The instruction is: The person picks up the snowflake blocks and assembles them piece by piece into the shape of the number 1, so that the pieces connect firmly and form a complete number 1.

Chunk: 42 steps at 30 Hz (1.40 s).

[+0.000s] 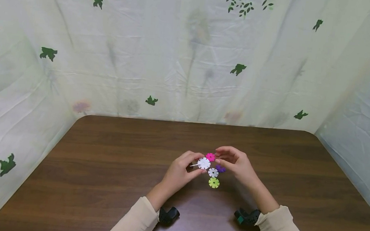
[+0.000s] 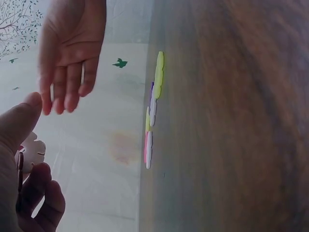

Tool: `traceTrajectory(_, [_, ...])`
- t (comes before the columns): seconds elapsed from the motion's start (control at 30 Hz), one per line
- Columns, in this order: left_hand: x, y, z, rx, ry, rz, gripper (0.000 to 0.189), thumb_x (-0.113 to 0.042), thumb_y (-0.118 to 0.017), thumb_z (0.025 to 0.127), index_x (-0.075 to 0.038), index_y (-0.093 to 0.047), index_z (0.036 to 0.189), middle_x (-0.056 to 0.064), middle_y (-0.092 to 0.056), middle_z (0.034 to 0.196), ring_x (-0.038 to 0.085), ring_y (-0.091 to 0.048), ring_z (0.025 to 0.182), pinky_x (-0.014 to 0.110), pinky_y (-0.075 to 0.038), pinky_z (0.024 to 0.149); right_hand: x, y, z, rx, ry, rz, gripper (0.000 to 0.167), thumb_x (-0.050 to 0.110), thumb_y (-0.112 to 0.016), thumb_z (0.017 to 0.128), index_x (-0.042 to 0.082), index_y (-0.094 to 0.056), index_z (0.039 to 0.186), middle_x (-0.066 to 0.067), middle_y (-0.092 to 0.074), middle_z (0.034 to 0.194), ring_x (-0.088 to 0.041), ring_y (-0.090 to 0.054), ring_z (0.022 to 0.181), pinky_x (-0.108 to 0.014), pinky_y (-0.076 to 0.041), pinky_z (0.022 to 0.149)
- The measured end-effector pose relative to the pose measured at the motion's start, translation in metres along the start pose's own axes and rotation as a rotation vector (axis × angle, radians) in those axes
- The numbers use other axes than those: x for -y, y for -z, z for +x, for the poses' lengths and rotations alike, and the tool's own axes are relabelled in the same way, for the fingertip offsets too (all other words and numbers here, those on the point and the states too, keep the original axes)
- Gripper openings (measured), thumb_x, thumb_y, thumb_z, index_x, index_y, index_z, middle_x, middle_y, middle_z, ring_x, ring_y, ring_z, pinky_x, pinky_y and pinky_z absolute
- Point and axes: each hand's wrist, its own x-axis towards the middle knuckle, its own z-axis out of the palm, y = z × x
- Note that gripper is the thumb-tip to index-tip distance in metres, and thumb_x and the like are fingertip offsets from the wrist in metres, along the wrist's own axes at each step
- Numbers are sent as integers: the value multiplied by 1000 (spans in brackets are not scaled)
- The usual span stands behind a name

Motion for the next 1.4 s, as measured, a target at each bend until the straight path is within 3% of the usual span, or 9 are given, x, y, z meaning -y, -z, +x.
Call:
traceTrajectory(0.2, [0,0,-1,-8,32,2,36,-14,-76,72,-5,-61,103,-1,-57,89,12,-53,76,15,-43,67,-17,12,1,17,-30,-60,34,6,-67,80,-6,-55,109,-26,-56,106,-38,-55,95,-27,-48,77])
traceTrajectory(0.4, [2,-1,-1,-11,48,1,36,-16,-76,72,-6,-61,104,-2,-56,87,9,-51,75,11,-39,68,-34,20,-1,30,-96,-144,37,8,-69,78,-7,-56,109,-22,-59,100,-25,-58,84,-27,-50,69])
traceTrajectory(0.53, [2,-1,-1,-16,42,5,36,-14,-76,72,-6,-61,104,-2,-56,86,9,-51,75,12,-40,67,-42,23,-3,46,-118,-210,37,11,-70,77,-5,-57,108,-18,-60,99,-24,-59,86,-27,-49,71])
traceTrajectory(1.0, [3,0,-2,-15,31,16,33,-14,-74,74,-6,-61,103,-2,-55,83,9,-49,72,10,-37,64,-51,20,-6,73,-22,-496,25,13,-72,76,4,-64,98,-4,-56,92,-18,-50,79,-29,-43,65])
traceTrajectory(1.17, [2,0,-2,-28,18,17,34,-12,-75,73,-5,-61,103,-1,-55,82,10,-50,71,15,-40,62,-50,19,-6,82,-44,-497,24,13,-73,75,5,-64,96,-4,-53,91,-17,-48,78,-29,-42,65])
traceTrajectory(1.4, [1,-1,-2,-36,15,13,35,-13,-76,72,-4,-61,102,0,-55,81,12,-50,69,16,-41,61,-51,18,-6,63,-91,-382,26,9,-71,77,4,-55,96,-4,-55,81,-17,-50,73,-26,-42,62])
